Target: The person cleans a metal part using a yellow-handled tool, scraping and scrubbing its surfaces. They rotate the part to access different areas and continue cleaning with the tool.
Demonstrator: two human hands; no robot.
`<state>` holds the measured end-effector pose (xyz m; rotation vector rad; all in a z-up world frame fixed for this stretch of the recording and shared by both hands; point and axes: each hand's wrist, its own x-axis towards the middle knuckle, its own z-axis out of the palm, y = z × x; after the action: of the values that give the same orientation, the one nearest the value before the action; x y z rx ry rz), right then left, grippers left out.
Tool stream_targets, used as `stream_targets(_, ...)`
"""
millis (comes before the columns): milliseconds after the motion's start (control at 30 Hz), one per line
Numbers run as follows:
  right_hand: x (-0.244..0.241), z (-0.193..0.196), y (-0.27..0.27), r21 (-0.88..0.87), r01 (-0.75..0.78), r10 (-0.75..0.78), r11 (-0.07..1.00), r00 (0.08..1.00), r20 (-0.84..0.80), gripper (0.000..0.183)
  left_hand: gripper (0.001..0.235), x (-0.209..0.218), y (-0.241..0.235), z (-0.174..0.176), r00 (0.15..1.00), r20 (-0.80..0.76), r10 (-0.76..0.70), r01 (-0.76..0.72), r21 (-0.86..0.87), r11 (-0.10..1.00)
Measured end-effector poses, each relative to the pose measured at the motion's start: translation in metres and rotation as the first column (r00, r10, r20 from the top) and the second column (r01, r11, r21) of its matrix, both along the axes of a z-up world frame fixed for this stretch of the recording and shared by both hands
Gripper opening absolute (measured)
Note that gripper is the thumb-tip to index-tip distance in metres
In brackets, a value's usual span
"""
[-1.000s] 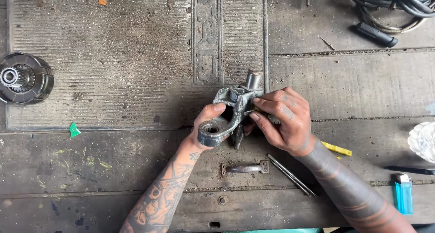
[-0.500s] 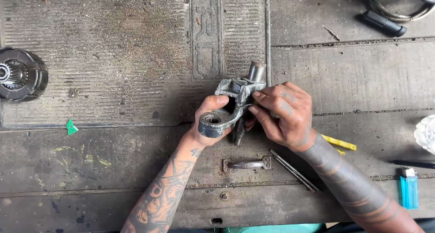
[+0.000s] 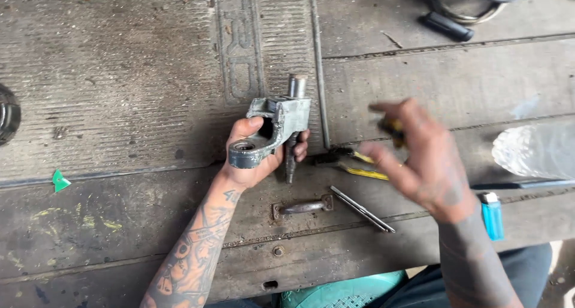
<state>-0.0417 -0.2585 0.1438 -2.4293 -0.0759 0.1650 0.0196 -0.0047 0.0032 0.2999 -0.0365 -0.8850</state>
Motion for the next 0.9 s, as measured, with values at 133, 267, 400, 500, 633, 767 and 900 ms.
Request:
stream_targets(133,-0.041,-0.046,-0.011,-0.493,-0.155,0.038,0.856,0.970,-0.239,0.083,0.058,-0.003,-0.002,0.001,1.000,0.013,-0.009,0.009,-0.038,0.999)
stream_targets(267,-0.046,-0.079,-0.033,-0.506,0.036,-0.064,0.862,0.997,-0.039,0.046,0.068,-0.003,-0.005,-0.006,0.996,0.086,0.036,-0.043,0.082,0.996)
stream_targets(400,-0.016,-0.105,-0.073,-0.649,0.192,-0.113,0.736,0.980,0.162,0.034,0.065,-0.004,-0.005,-0.001,0.995,0.096,0.028,-0.037,0.087,0.996)
stream_targets(500,0.014,-0.093,-0.072,-0.513,0.361,-0.169,0.779,0.908,0.382,0.070,0.065,-0.002,-0.006,-0.006,0.992,0.120,0.030,-0.038,0.071,0.997)
stream_targets(633,0.025,-0.041,0.001,-0.007,0.255,-0.251,0.967,0.958,0.139,0.059,0.062,-0.004,-0.006,-0.011,0.993,0.110,0.038,-0.046,0.068,0.997)
stream_targets(767,0.031,-0.077,0.034,0.246,-0.121,0.073,0.962,0.978,0.195,0.028,0.060,-0.009,-0.007,0.001,0.993,-0.057,0.105,-0.096,0.135,0.986)
stream_targets(900,0.047,-0.110,0.048,0.237,-0.319,0.131,0.918,0.807,0.576,0.023,0.049,-0.011,-0.015,0.022,0.943,-0.233,0.239,-0.186,0.228,0.956)
